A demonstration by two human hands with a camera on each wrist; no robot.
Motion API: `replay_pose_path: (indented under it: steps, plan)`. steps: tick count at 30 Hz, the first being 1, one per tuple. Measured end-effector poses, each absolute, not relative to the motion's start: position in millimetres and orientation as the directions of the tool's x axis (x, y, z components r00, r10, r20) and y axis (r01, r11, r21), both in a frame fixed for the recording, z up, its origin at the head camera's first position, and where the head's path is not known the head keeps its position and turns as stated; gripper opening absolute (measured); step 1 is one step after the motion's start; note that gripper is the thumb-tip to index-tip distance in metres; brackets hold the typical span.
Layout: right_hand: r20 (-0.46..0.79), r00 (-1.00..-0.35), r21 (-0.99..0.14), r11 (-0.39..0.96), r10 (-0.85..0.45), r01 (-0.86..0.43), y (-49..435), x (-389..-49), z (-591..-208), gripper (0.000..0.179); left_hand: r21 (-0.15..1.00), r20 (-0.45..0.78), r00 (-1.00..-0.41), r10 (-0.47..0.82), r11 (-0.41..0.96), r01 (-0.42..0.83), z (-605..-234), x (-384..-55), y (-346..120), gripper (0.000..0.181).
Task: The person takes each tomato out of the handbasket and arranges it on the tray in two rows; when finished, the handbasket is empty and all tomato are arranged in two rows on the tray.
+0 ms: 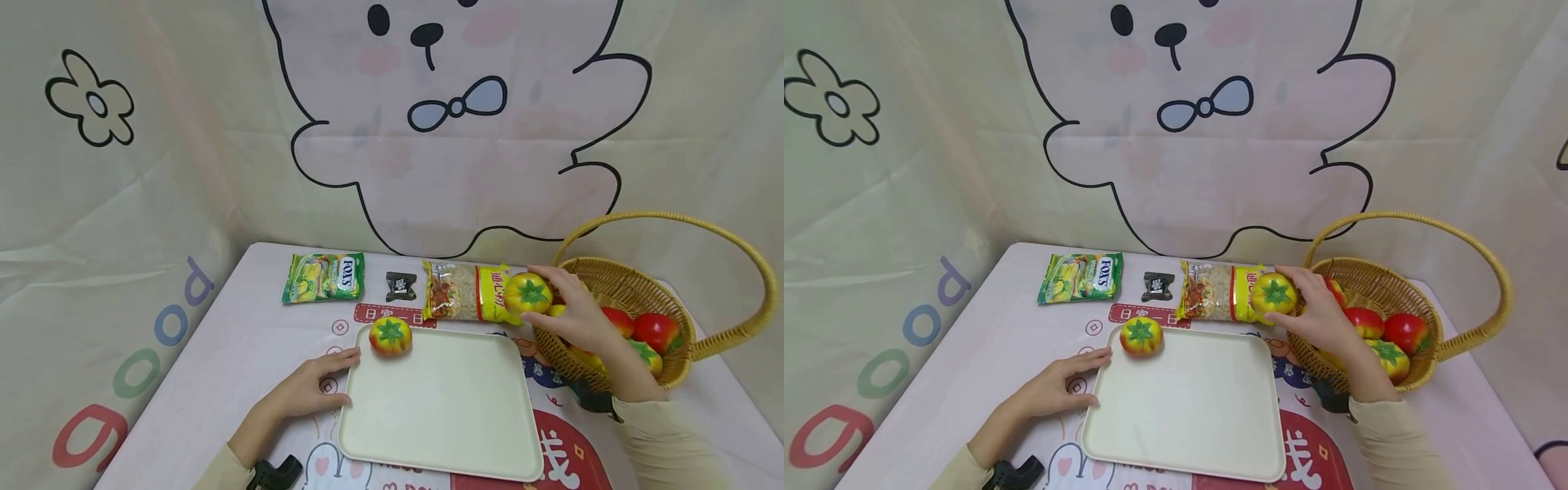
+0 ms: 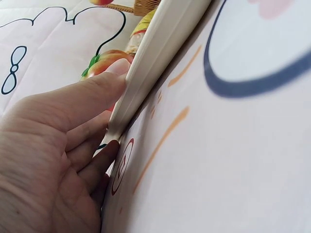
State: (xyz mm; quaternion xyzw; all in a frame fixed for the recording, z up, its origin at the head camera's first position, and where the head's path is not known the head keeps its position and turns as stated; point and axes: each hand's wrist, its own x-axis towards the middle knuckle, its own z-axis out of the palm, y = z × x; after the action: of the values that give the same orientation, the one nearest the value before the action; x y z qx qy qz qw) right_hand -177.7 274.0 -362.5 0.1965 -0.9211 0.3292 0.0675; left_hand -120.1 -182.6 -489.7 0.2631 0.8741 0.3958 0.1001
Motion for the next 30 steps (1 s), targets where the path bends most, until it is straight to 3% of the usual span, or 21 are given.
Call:
replay_pose_path:
  steps: [15,30]
  plan:
    - [0.268,-0.915,-0.758,0.520,-0.301,-0.393,216.0,-176.5,-398.4,0.071,0.747,0.003,-0.852,0.524,0.565,0.350,-488.3,-119.9,-182.1,0.071]
    - [0.132,-0.922,-0.845,0.444,-0.364,-0.297,168.1,-175.2,-431.3,0.075,0.750,0.014,-0.852,0.524,0.558,0.356,-487.9,-120.3,-182.5,0.071]
